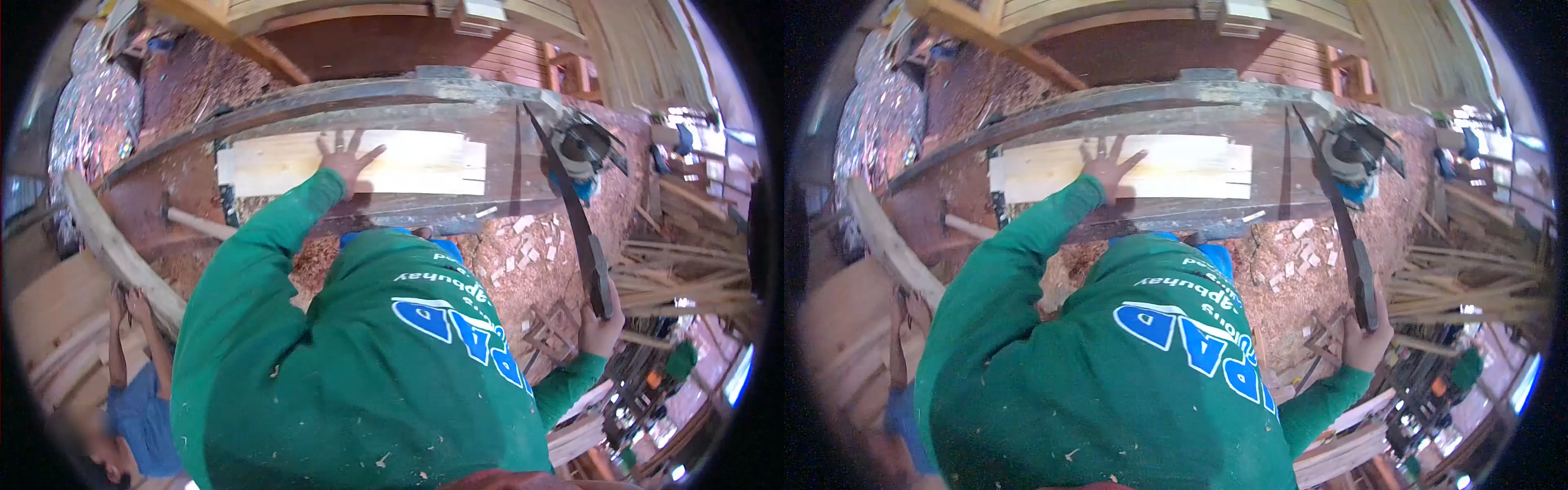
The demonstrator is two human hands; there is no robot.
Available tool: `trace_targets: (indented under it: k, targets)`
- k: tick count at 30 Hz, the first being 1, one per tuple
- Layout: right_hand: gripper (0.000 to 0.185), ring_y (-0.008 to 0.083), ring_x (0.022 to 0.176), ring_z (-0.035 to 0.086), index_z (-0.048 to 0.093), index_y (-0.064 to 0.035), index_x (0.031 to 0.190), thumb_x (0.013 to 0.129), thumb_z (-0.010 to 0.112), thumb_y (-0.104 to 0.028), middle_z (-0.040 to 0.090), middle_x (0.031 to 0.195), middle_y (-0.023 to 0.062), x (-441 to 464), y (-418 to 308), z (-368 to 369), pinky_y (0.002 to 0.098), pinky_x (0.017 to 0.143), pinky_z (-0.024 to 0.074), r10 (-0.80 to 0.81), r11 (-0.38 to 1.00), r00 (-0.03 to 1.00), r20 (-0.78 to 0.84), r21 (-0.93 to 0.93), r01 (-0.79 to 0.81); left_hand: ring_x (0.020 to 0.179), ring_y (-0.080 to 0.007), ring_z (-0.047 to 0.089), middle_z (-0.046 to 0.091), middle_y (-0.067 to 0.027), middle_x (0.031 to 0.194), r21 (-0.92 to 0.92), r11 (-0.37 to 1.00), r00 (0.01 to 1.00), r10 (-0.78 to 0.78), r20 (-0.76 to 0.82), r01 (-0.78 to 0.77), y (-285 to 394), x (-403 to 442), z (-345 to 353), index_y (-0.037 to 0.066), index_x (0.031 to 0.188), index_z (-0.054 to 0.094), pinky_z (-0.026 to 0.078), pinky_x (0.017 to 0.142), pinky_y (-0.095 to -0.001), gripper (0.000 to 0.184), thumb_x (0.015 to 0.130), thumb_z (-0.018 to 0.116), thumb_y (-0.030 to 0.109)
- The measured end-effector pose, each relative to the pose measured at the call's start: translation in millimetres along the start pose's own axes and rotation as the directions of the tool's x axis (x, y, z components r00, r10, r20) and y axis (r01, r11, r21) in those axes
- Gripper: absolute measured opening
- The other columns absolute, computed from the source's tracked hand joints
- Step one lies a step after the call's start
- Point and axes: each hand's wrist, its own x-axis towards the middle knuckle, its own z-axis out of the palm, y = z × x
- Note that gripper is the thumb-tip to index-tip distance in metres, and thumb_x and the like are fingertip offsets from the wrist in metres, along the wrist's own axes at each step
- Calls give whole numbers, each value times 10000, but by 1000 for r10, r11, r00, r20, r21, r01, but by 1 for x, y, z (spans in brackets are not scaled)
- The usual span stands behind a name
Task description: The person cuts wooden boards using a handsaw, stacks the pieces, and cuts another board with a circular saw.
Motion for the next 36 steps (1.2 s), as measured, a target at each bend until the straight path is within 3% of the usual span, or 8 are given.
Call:
trace_targets:
  k: [4, 10, 13, 16, 20, 27, 32, 36]
  targets:
    - [634, 168, 1077, 683, 586, 52, 1417, 786, 623, 95, 726, 1199, 121, 5, -8, 11, 298, 978, 504, -21, 998, 999, 38, 58, 19, 1546, -595, 34, -55, -179, 1749, -22, 997, 985, 75, 153, -73, -12, -2, -34, 545, 1630, 18, 180, 1071, -900, 1465, 549, 982, 322]
    - [602, 129, 939, 652, 601, 55, 1391, 790, 632, 66, 718, 1087, 82, 14, -28, 7, 279, 880, 519, -87, 996, 996, 3, 32, 86, 1520, -384, 371, 327, -178, 1681, -322, 879, 915, 395, 78, -352, -76, 29, -40, 278, 1586, 448, 383, 1209, -534, 1124, 584, 958, 249]
    - [591, 121, 932, 642, 606, 59, 1379, 789, 643, 46, 718, 1079, 75, 16, -30, 7, 273, 866, 515, -104, 994, 994, -45, 18, 105, 1435, -325, 502, 486, -153, 1591, -703, 679, 972, 220, -83, -214, -103, 3, -57, 139, 1456, 606, 431, 1173, -374, 843, 681, 904, 283]
    - [592, 121, 947, 643, 606, 59, 1376, 786, 647, 44, 720, 1089, 77, 18, -22, 7, 271, 874, 512, -100, 995, 992, -81, 15, 102, 1426, -304, 505, 503, -114, 1580, -627, 765, 974, 1, -227, -148, -86, -11, -53, 131, 1411, 628, 358, 1219, -480, 637, 820, 799, 299]
    - [582, 173, 1132, 665, 593, 57, 1404, 831, 694, 33, 709, 1248, 120, 20, -29, 5, 306, 1022, 487, -41, 999, 999, 24, 7, 41, 1388, -282, 541, 549, -69, 1519, -123, 981, 779, 40, -626, -149, -44, -15, -62, 219, 1577, 404, 320, 1166, -618, 926, 781, 859, 347]
    - [598, 139, 966, 680, 639, 18, 1365, 770, 666, 62, 740, 1121, 99, 13, -27, 15, 297, 898, 529, -200, 979, 977, -71, -51, 196, 1174, -321, 633, 645, -103, 1258, -100, 993, 884, 5, -468, -59, -61, 40, -66, 161, 1421, 551, 483, 972, -520, 755, 741, 859, 273]
    - [579, 123, 994, 669, 654, 19, 1343, 767, 668, 67, 737, 1119, 85, -8, -59, 10, 289, 899, 526, 60, 989, 994, -88, 138, -48, 1139, -336, 647, 654, -100, 1227, -179, 984, 882, -69, -467, -18, -83, 22, -77, 147, 1276, 611, 492, 973, -497, 572, 743, 817, 171]
    - [605, 152, 1053, 670, 598, 46, 1392, 798, 714, 56, 716, 1179, 112, -16, -61, 28, 292, 941, 526, 1, 971, 997, -79, 240, 18, 1129, -340, 640, 641, -99, 1223, -65, 995, 902, -100, -421, 80, -102, 13, -78, 137, 1295, 595, 496, 970, -479, 602, 739, 820, 176]
